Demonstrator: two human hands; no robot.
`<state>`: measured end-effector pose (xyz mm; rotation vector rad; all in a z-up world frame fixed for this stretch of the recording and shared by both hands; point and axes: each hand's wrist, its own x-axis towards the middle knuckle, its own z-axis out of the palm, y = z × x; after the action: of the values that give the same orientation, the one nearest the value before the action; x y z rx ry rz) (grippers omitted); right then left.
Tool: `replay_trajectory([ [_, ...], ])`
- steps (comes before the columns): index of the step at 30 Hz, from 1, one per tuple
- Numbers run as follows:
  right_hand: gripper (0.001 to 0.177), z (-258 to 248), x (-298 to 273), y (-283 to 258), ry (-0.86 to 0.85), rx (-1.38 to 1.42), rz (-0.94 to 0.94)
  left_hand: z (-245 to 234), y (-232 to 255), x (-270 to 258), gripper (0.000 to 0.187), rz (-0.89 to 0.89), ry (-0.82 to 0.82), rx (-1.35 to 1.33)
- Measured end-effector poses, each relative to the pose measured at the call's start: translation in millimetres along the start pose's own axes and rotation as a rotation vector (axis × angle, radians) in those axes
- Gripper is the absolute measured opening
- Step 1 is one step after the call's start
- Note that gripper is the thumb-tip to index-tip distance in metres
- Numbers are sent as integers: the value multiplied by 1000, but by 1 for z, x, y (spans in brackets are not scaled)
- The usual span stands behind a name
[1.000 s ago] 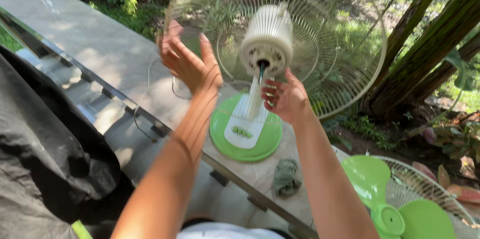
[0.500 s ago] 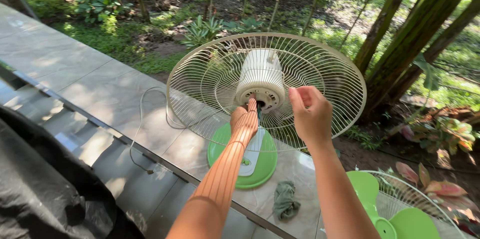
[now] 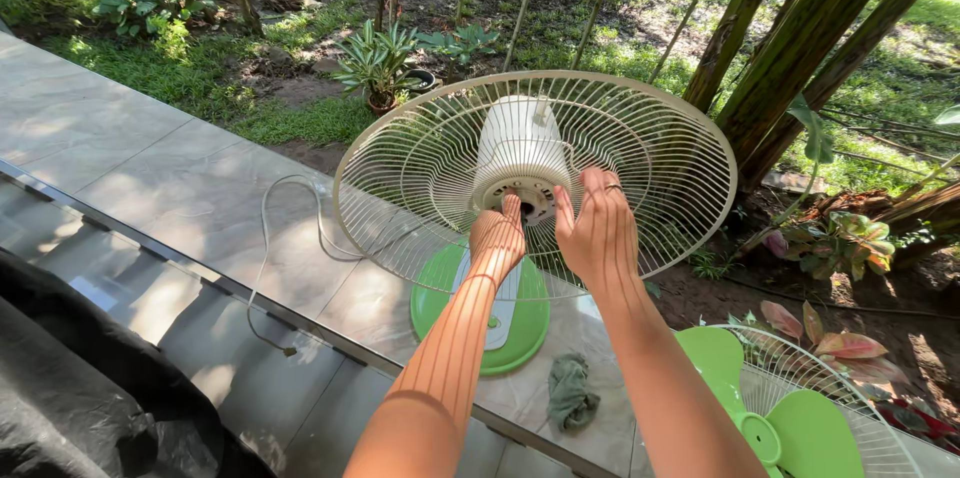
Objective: The person disassembles a green table fan on a tiled balcony. They remove the front grille, unscrew the central hub nut, detach the fan blades, and then use a screwdriver to loosen and remove the rear grille screws.
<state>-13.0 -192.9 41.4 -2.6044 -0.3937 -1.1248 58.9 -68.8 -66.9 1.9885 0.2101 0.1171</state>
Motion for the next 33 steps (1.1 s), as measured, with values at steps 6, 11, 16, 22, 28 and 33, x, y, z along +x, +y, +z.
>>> replay_trajectory([
  [6, 36, 38, -18, 6, 190, -57, -248, 3, 2, -9, 63, 12, 94, -207],
  [11, 38, 59, -26, 7, -240, 3, 269, -6, 11, -18, 65, -118, 36, -226],
  [16, 40, 69, -21, 10, -351, 603, 694, -6, 14, -21, 66, -112, 66, -240],
  [22, 56, 74, -19, 12, -360, 778, 899, -5, 5, -14, 59, 67, 10, -114],
  [28, 64, 76, -8, 21, -327, 320, 629, -7, 3, -12, 63, 59, -30, -130],
  [33, 67, 80, -12, 24, -359, 304, 629, -10, 11, -19, 68, -57, -11, -212],
])
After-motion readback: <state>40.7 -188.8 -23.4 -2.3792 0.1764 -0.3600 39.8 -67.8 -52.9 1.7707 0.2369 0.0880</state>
